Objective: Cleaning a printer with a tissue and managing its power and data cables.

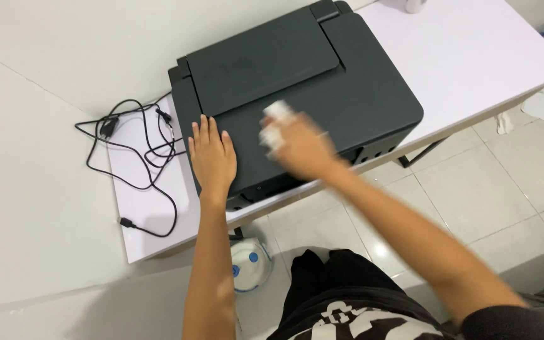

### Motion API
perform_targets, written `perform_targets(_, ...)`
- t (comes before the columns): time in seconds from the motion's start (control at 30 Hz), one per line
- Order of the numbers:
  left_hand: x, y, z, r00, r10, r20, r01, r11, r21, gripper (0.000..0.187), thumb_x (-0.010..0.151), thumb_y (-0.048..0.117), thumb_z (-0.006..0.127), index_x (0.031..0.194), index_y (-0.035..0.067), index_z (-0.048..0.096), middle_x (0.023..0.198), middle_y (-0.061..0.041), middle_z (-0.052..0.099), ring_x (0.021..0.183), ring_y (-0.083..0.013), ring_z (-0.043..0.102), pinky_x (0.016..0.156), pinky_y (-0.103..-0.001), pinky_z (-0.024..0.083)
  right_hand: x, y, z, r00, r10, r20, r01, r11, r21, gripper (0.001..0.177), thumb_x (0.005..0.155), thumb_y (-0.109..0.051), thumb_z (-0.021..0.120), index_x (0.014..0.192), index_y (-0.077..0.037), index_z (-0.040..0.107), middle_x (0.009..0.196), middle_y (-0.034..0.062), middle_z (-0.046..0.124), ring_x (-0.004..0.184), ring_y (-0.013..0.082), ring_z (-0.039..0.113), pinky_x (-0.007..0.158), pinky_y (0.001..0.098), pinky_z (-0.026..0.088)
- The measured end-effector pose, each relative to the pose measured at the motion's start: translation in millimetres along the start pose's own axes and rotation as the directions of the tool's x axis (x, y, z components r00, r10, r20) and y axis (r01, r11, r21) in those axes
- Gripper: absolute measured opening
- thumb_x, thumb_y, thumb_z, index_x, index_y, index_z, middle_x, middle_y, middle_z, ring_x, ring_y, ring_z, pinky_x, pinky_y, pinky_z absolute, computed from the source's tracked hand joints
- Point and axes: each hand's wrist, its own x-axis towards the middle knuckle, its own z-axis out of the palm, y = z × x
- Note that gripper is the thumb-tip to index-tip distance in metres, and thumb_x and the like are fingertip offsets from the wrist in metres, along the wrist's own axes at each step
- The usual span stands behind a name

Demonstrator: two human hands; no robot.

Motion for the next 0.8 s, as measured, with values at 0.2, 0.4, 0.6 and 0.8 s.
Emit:
perform_targets(0.2,-18.1,-8.9,11.9,0.99,0.003,-0.14,0.009,0.996,0.088,0.055,0.11,0.029,0.038,0.154,-0.004,0.044,0.162,-0.019,0.036,0.152,-0.0333,0.028,0.122,-0.05,0.021,-79.7,246.7,-46.3,0.66,0.747,-0.082,-0.687,0.644,0.338,0.036,0.115,-0.027,0.045,0.13,-0.001,0.065,0.103,0.0203,0.07,0.079,0.024,0.06,0.067,0.0378,0.052)
perform_targets(0.4,-131.6,20.2,53.3,0.859,-0.075,-0.507,-0.303,0.723,-0.62,0.019,0.111,0.007,0.049,0.095,0.007,0.059,0.094,-0.005,0.059,0.082,-0.0144,0.056,0.074,-0.03,0.049,-176.0,319.5,0.0,0.439,0.869,0.228,-0.166,-0.171,0.971,0.032,0.11,-0.024,0.04,0.12,0.0,0.058,0.093,0.0114,0.073,0.073,0.0135,0.069,0.054,0.0235,0.05)
perform_targets(0.6,-175.7,52.6,165.1,0.813,-0.287,0.507,0.495,-0.119,-0.861,0.029,0.099,0.023,0.055,0.115,0.001,0.063,0.106,-0.013,0.069,0.093,-0.0199,0.067,0.079,-0.027,0.056,-130.9,248.6,16.5,0.563,0.799,0.211,-0.041,-0.228,0.973,0.029,0.106,-0.028,0.041,0.097,-0.006,0.059,0.075,0.0027,0.055,0.055,0.0095,0.043,0.047,0.0246,0.034)
perform_targets(0.8,-142.5,42.6,202.2,0.733,-0.248,0.633,0.533,-0.368,-0.762,0.042,0.099,0.029,0.064,0.126,-0.003,0.056,0.124,-0.02,0.068,0.111,-0.0252,0.07,0.092,-0.028,0.057,-179.4,224.0,65.1,0.601,0.762,0.241,-0.013,-0.293,0.956,0.028,0.104,-0.028,0.039,0.096,-0.01,0.057,0.076,0.0019,0.055,0.054,0.01,0.037,0.046,0.0259,0.026)
